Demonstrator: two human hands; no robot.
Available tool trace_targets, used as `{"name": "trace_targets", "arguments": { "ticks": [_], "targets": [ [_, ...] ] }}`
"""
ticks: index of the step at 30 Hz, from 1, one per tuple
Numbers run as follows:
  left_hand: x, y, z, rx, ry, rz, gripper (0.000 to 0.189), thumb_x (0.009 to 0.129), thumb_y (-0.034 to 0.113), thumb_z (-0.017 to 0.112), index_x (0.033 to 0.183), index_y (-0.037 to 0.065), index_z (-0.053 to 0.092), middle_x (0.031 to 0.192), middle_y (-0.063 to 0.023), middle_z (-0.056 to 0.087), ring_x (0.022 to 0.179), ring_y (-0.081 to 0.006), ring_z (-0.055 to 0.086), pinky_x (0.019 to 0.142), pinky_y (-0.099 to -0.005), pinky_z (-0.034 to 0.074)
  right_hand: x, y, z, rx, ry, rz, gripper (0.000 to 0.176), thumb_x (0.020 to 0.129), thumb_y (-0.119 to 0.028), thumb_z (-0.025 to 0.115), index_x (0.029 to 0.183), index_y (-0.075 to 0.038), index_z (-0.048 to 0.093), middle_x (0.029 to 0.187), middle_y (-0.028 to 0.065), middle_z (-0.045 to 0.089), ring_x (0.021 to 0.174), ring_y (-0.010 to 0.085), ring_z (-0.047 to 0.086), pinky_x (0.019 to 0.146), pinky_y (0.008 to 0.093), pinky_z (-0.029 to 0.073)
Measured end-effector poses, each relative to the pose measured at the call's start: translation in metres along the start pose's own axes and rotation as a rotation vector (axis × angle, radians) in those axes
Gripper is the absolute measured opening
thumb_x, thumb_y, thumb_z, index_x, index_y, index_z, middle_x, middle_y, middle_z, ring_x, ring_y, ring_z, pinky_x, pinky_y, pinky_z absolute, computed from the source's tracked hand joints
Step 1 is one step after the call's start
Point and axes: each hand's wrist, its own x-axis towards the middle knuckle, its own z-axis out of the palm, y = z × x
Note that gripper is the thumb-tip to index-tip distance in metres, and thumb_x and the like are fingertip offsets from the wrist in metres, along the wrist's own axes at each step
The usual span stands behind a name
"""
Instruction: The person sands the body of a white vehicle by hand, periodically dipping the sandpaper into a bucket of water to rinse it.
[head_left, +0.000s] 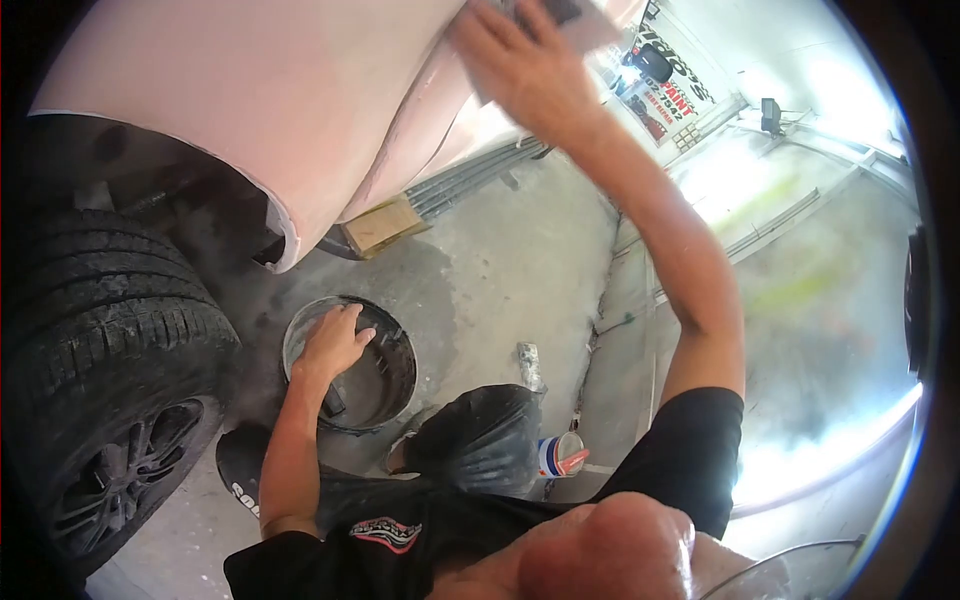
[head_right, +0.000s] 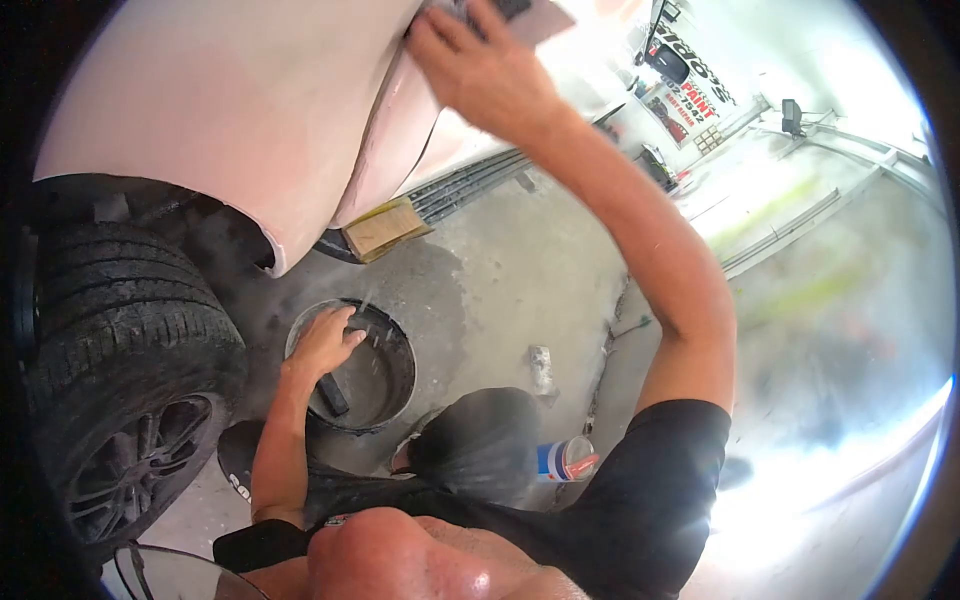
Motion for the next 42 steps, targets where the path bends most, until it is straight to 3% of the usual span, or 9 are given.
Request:
{"name": "trace_targets", "arguments": {
  "ticks": [6,9,14,18,22,29,34,39,42],
  "targets": [
    [-0.008,-0.017,-0.001,0.235,-0.322,-0.202,0.054,0.093,0.03,0.072,0.134,-0.002,0.058,0.132,-0.0267,0.06,0.124,-0.0421,0.059,0.103,-0.0493,0.048,0.021,0.075,0.004,-0.254,0.024,0.13,0.023,0.09,-0.008,0.064,0.112,-0.005,0.068,0.124,0.0135,0.063,0.125,0.0275,0.056,0.108,0.0546,0.039],
    [-0.003,-0.028,0.013,0.192,-0.204,-0.133,0.055,0.093,0.031,0.071,0.136,0.0,0.057,0.133,-0.0264,0.06,0.125,-0.0417,0.058,0.104,-0.0495,0.048,0.01,0.036,0.0,-0.095,0.022,0.081,0.023,0.089,-0.007,0.064,0.111,-0.004,0.067,0.118,0.0122,0.065,0.123,0.0266,0.057,0.108,0.0526,0.039],
    [0.005,-0.016,0.012,0.163,-0.239,-0.152,0.057,0.093,0.032,0.071,0.14,0.003,0.056,0.136,-0.0253,0.059,0.126,-0.041,0.058,0.105,-0.0498,0.048,0.046,0.142,-0.014,-0.322,0.154,0.186,0.029,0.085,-0.003,0.061,0.114,-0.001,0.066,0.119,0.0125,0.063,0.118,0.0252,0.057,0.103,0.0465,0.041],
    [0.014,-0.013,0.014,0.158,-0.232,-0.12,0.057,0.093,0.033,0.07,0.139,0.002,0.056,0.136,-0.0247,0.06,0.125,-0.0407,0.059,0.104,-0.0494,0.048,0.029,0.075,-0.015,-0.169,-0.22,0.114,0.026,0.087,-0.005,0.062,0.112,0.0,0.068,0.125,0.0151,0.062,0.121,0.0274,0.057,0.104,0.0502,0.04],
    [0.019,-0.02,0.024,0.188,-0.217,-0.089,0.057,0.093,0.033,0.071,0.138,0.001,0.056,0.134,-0.0245,0.061,0.126,-0.0405,0.058,0.105,-0.0486,0.048,0.019,0.131,0.002,-0.115,0.126,0.096,0.029,0.09,-0.006,0.061,0.118,-0.004,0.066,0.121,0.0123,0.062,0.123,0.0231,0.056,0.107,0.0509,0.038],
    [0.025,-0.016,0.022,0.128,-0.221,-0.085,0.057,0.093,0.031,0.071,0.138,0.0,0.055,0.134,-0.0254,0.06,0.127,-0.0407,0.057,0.105,-0.0498,0.047,0.005,0.063,-0.02,0.009,0.006,0.118,0.03,0.086,-0.002,0.064,0.115,-0.006,0.067,0.122,0.0109,0.061,0.12,0.0285,0.056,0.11,0.0501,0.038],
    [0.023,-0.009,0.018,0.158,-0.313,-0.153,0.059,0.093,0.03,0.071,0.14,-0.001,0.053,0.138,-0.0268,0.056,0.129,-0.0416,0.054,0.107,-0.05,0.046,0.042,0.157,-0.006,-0.231,0.035,0.255,0.029,0.09,0.0,0.06,0.119,0.001,0.064,0.127,0.0118,0.06,0.125,0.0254,0.055,0.109,0.0525,0.039],
    [0.029,-0.013,0.025,0.084,-0.262,-0.104,0.06,0.094,0.03,0.07,0.141,-0.002,0.052,0.141,-0.0262,0.056,0.133,-0.0404,0.052,0.11,-0.0476,0.043,0.017,0.068,-0.016,-0.132,0.03,0.117,0.027,0.089,-0.001,0.062,0.116,-0.003,0.067,0.126,0.0119,0.061,0.123,0.0236,0.055,0.107,0.0516,0.039],
    [0.03,-0.014,0.027,0.124,-0.243,-0.082,0.058,0.094,0.03,0.07,0.14,-0.002,0.053,0.136,-0.0266,0.058,0.128,-0.0419,0.055,0.107,-0.0487,0.045,0.021,0.132,-0.001,-0.133,0.043,0.134,0.028,0.091,-0.003,0.061,0.119,-0.003,0.066,0.131,0.0112,0.06,0.125,0.0229,0.054,0.108,0.0502,0.039]
  ]
}}
